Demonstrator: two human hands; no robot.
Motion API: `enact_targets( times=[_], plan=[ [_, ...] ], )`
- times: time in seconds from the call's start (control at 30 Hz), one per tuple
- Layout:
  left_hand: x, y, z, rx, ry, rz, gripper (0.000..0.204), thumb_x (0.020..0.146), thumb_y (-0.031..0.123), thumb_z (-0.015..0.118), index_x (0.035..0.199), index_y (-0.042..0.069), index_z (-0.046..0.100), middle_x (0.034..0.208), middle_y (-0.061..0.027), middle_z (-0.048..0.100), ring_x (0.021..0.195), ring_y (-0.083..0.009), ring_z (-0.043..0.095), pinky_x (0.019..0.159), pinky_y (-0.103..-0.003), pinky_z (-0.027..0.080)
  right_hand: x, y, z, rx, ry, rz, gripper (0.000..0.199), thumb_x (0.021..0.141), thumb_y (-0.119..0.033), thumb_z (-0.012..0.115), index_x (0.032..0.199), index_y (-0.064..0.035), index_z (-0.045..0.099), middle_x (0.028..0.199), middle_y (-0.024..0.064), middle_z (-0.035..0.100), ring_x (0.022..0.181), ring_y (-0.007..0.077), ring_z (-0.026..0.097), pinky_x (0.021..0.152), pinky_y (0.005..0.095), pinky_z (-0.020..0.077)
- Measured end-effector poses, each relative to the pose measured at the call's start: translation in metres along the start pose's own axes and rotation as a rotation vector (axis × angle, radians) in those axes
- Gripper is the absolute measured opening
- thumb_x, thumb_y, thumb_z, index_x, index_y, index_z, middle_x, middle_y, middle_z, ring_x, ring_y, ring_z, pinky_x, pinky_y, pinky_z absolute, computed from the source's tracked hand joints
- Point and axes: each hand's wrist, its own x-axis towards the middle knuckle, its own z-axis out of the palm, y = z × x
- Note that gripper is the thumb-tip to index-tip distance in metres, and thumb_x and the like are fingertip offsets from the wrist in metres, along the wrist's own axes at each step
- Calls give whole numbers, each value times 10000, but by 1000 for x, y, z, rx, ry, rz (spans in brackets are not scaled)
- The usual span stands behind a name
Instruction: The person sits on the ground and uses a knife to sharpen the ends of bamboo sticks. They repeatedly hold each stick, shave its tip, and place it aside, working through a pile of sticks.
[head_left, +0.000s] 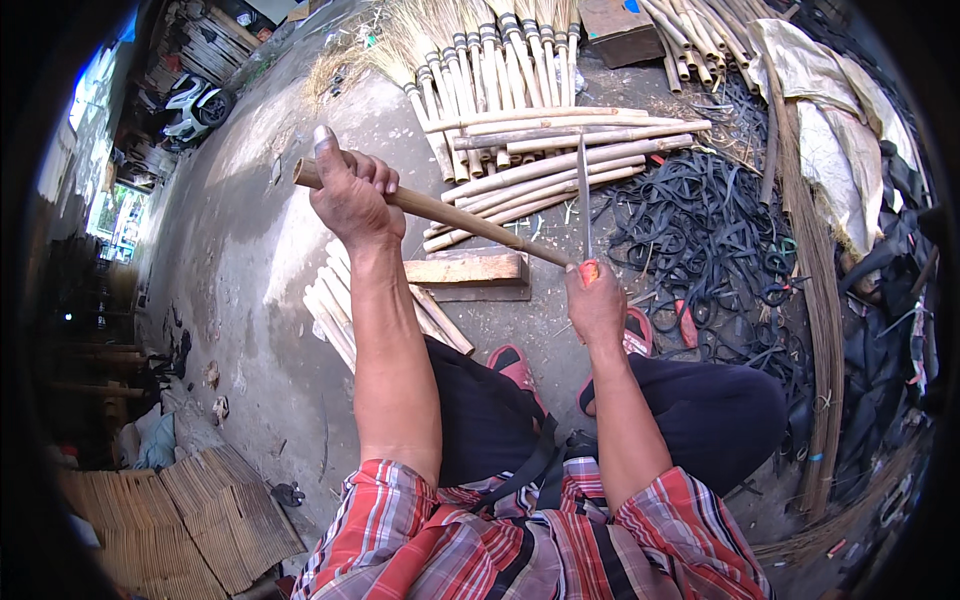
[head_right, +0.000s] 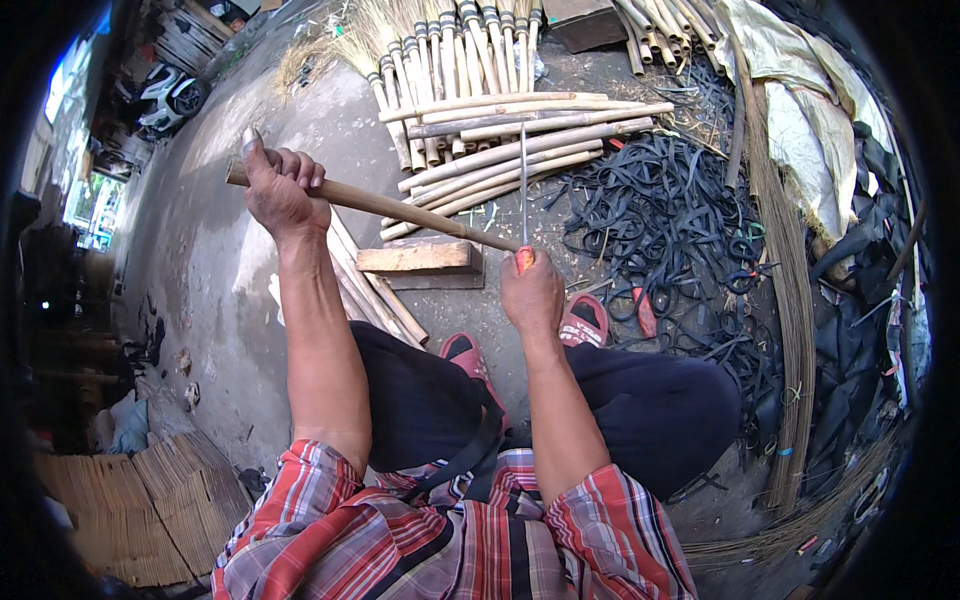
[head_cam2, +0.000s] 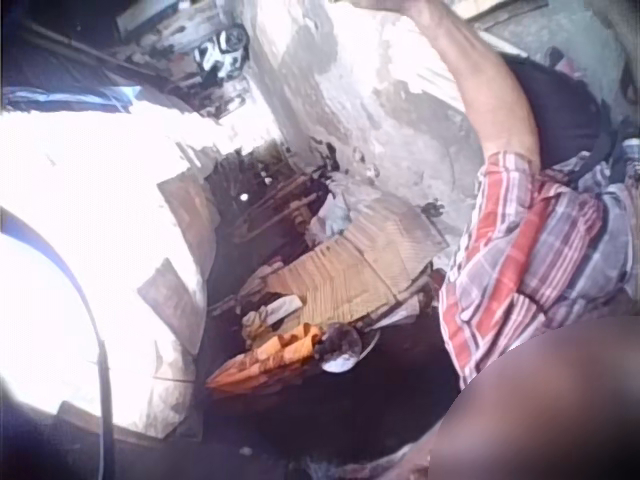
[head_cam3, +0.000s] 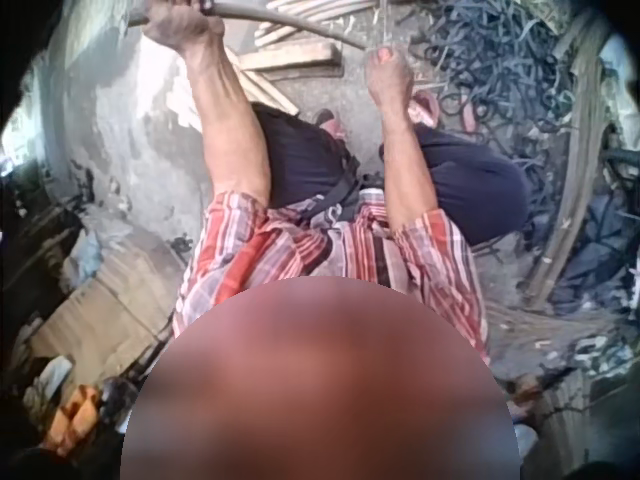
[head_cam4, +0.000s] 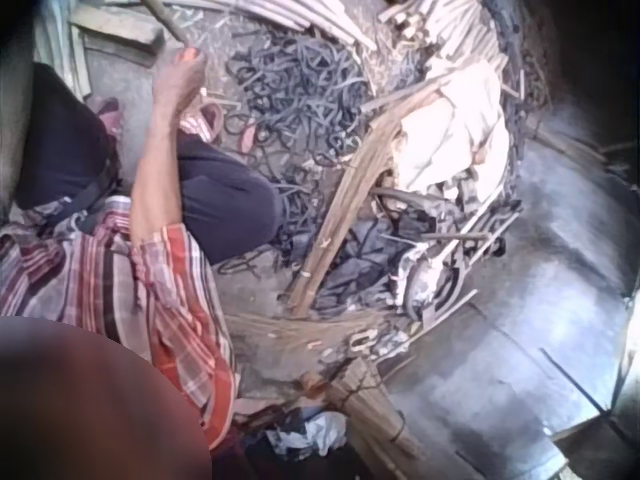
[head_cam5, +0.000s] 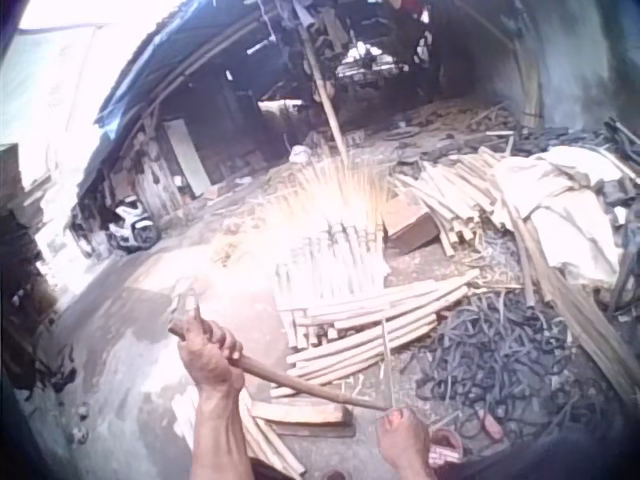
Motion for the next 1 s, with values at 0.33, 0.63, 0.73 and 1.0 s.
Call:
enact_targets(
  times=[0.33, 0.63, 0.73, 1.0],
  plan=[
    [-16, 8, 1, 118, 109, 178, 498, 996, 550, 598, 1008, 106, 373, 761, -24, 448, 600, -125, 474, 558, -281, 458, -31, -18, 55, 162, -208, -138, 398, 954, -399, 650, 992, -3, 656, 805, 267, 689, 798, 463, 691, 695, 530, 536],
    [-21, 9, 0, 174, 116, 170, 612, 978, 723, 446, 940, 114, 398, 813, -42, 437, 709, -135, 491, 620, -316, 492, -29, 11, 80, 138, -220, -129, 332, 973, -343, 619, 981, -11, 621, 789, 282, 676, 797, 480, 681, 692, 563, 522],
    [-21, 9, 2, 173, 130, 184, 659, 972, 768, 364, 887, 115, 400, 776, -38, 430, 659, -149, 462, 616, -318, 470, -26, 20, 77, 105, -233, -16, 338, 978, -338, 608, 968, 0, 607, 802, 276, 681, 818, 490, 680, 710, 563, 533],
    [-23, 15, 5, 118, 36, 143, 563, 1014, 602, 226, 726, 137, 362, 647, -37, 400, 552, -171, 388, 543, -330, 383, -26, 24, 81, 188, -188, -75, 311, 970, -322, 616, 944, -12, 626, 812, 293, 672, 823, 504, 666, 714, 559, 526]
  ],
)
